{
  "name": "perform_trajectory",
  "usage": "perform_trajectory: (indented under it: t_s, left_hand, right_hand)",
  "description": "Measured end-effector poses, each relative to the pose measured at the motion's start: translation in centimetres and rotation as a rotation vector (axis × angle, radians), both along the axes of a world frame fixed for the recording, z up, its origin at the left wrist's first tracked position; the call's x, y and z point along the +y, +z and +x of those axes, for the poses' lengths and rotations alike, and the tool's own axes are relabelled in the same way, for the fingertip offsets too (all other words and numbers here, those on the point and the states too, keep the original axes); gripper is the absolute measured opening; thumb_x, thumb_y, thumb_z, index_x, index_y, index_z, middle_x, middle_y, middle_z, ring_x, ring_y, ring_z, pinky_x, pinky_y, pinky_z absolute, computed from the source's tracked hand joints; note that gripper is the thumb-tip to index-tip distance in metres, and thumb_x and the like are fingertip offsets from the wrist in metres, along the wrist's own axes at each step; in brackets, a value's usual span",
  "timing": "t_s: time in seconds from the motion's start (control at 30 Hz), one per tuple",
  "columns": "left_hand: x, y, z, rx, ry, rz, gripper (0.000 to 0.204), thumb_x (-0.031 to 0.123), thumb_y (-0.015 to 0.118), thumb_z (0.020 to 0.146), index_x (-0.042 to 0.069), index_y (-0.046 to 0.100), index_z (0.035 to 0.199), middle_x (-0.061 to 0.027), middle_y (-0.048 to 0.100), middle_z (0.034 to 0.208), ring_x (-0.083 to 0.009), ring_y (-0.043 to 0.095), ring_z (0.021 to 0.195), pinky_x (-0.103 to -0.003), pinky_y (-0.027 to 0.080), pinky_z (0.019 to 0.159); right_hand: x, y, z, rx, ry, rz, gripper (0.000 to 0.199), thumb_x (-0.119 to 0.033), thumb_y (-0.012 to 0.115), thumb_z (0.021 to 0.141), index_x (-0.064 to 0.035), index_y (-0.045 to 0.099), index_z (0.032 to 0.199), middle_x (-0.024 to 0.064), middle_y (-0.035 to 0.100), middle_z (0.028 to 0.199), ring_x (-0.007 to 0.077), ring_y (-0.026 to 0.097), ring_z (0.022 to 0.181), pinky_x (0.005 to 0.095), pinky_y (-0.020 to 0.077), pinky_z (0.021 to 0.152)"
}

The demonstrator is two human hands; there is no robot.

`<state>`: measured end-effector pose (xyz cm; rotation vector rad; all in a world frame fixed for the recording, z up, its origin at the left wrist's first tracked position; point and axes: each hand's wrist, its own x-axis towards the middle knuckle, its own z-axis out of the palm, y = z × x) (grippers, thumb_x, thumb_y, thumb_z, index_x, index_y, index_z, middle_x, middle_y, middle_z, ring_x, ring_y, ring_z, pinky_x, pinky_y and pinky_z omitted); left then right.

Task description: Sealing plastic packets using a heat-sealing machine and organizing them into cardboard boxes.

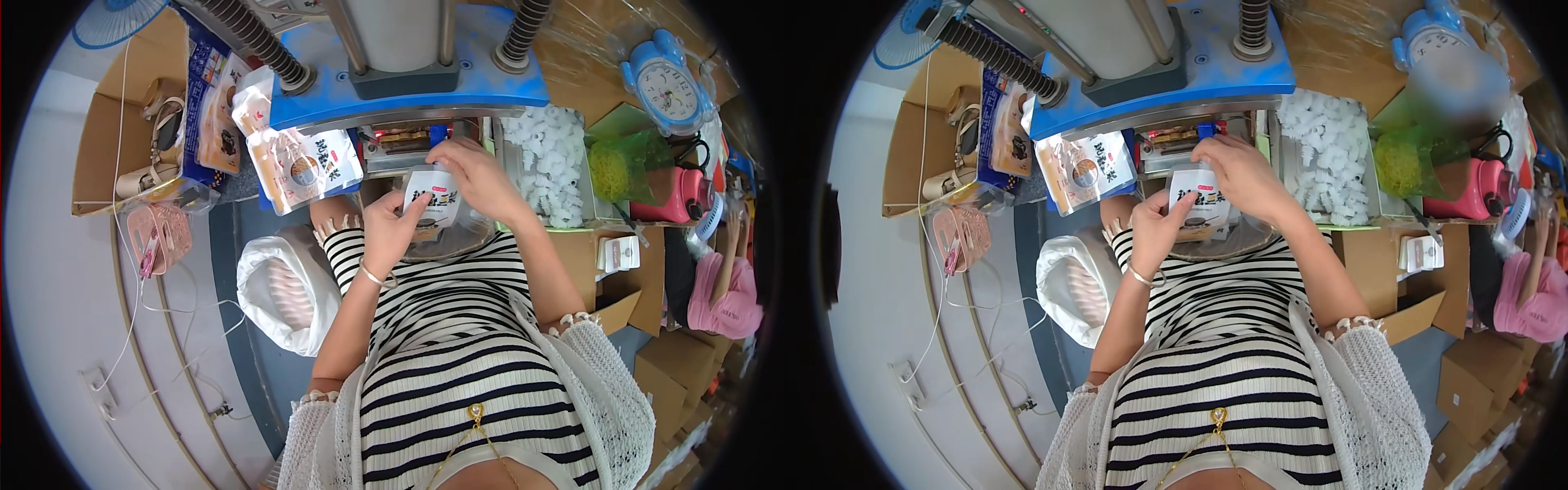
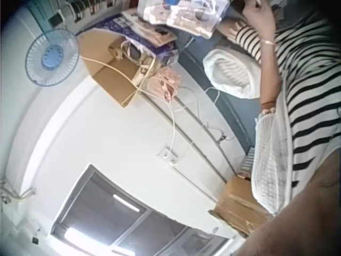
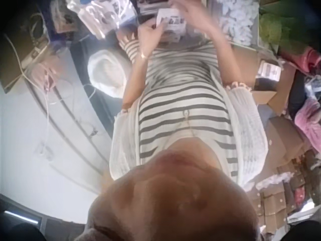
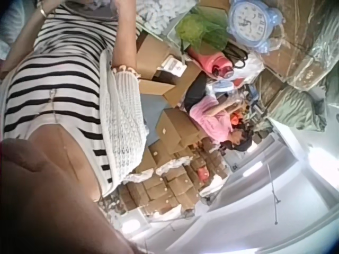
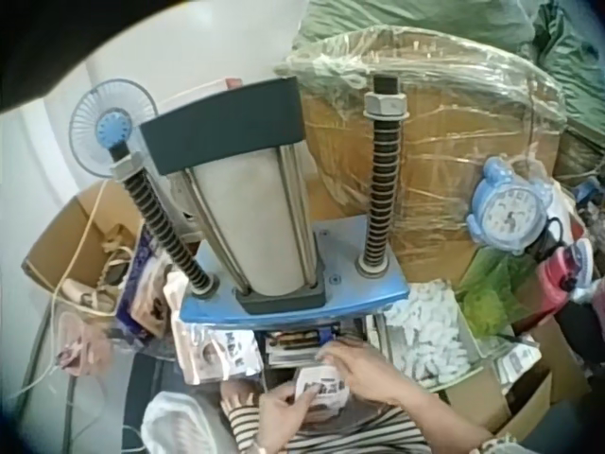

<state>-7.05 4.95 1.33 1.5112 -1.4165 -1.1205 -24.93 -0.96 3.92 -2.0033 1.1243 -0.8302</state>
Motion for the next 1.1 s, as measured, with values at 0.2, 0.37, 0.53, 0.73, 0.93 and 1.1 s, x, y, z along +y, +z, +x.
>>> perform_trajectory:
  t_s: [0.2,0.37,0.53,0.73,0.93,1.1]
  left_hand:
    - [-0.4,-2.7,0.1,0.299,0.009,0.139,0.020,0.018,0.071,0.087,-0.001,0.069,0.087,0.0056,0.059,0.070,-0.0005,0.045,0.061,-0.018,0.034,0.052]
    - [-0.3,-3.4,0.8,0.204,-0.051,0.286,0.023,0.019,0.071,0.087,-0.004,0.071,0.089,0.0039,0.060,0.066,-0.0013,0.048,0.061,-0.019,0.038,0.053]
    - [0.3,-3.6,-0.3,0.353,0.048,0.190,0.023,0.019,0.070,0.088,-0.004,0.071,0.089,0.0026,0.062,0.068,-0.0017,0.050,0.061,-0.019,0.040,0.054]
    - [-1.2,-2.8,0.5,0.392,0.089,0.168,0.025,0.022,0.070,0.088,-0.003,0.071,0.088,0.0018,0.065,0.073,-0.0014,0.049,0.060,-0.019,0.038,0.052]
    - [-5.8,-3.7,1.5,0.379,0.133,0.128,0.029,0.025,0.069,0.089,-0.003,0.070,0.086,0.0021,0.065,0.073,-0.0006,0.051,0.061,-0.018,0.039,0.052]
    - [-4.8,0.1,2.1,-0.133,0.131,0.032,0.026,0.025,0.068,0.088,-0.001,0.069,0.086,-0.0034,0.067,0.069,-0.0137,0.059,0.058,-0.028,0.044,0.055]
  right_hand:
    - [0.1,-1.6,-0.1,-0.165,-0.183,0.097,0.015,-0.004,0.048,0.094,-0.0026,0.060,0.102,0.0132,0.061,0.096,0.0293,0.057,0.092,0.0357,0.0456,0.081]
    - [-0.2,-1.0,-0.9,0.098,-0.057,-0.100,0.015,-0.005,0.048,0.094,-0.0031,0.061,0.102,0.0133,0.063,0.096,0.0285,0.058,0.091,0.0351,0.0463,0.080]
    - [0.4,-2.4,1.1,-0.055,-0.107,-0.030,0.015,-0.010,0.050,0.094,-0.0040,0.061,0.103,0.0129,0.064,0.093,0.0327,0.058,0.090,0.0396,0.0465,0.079]
    - [0.9,-1.3,-0.1,-0.017,-0.249,0.172,0.018,-0.012,0.054,0.093,-0.0047,0.062,0.108,0.0129,0.064,0.098,0.0316,0.059,0.093,0.0374,0.0468,0.082]
    - [0.9,-1.2,-5.9,0.323,-0.513,-0.253,0.023,-0.011,0.058,0.089,-0.0040,0.060,0.111,0.0141,0.064,0.103,0.0364,0.062,0.085,0.0403,0.0495,0.073]
    - [1.2,-3.9,-6.6,0.863,-0.638,-0.147,0.019,-0.007,0.057,0.085,-0.0046,0.060,0.103,0.0157,0.064,0.094,0.0362,0.062,0.077,0.0433,0.0493,0.067]
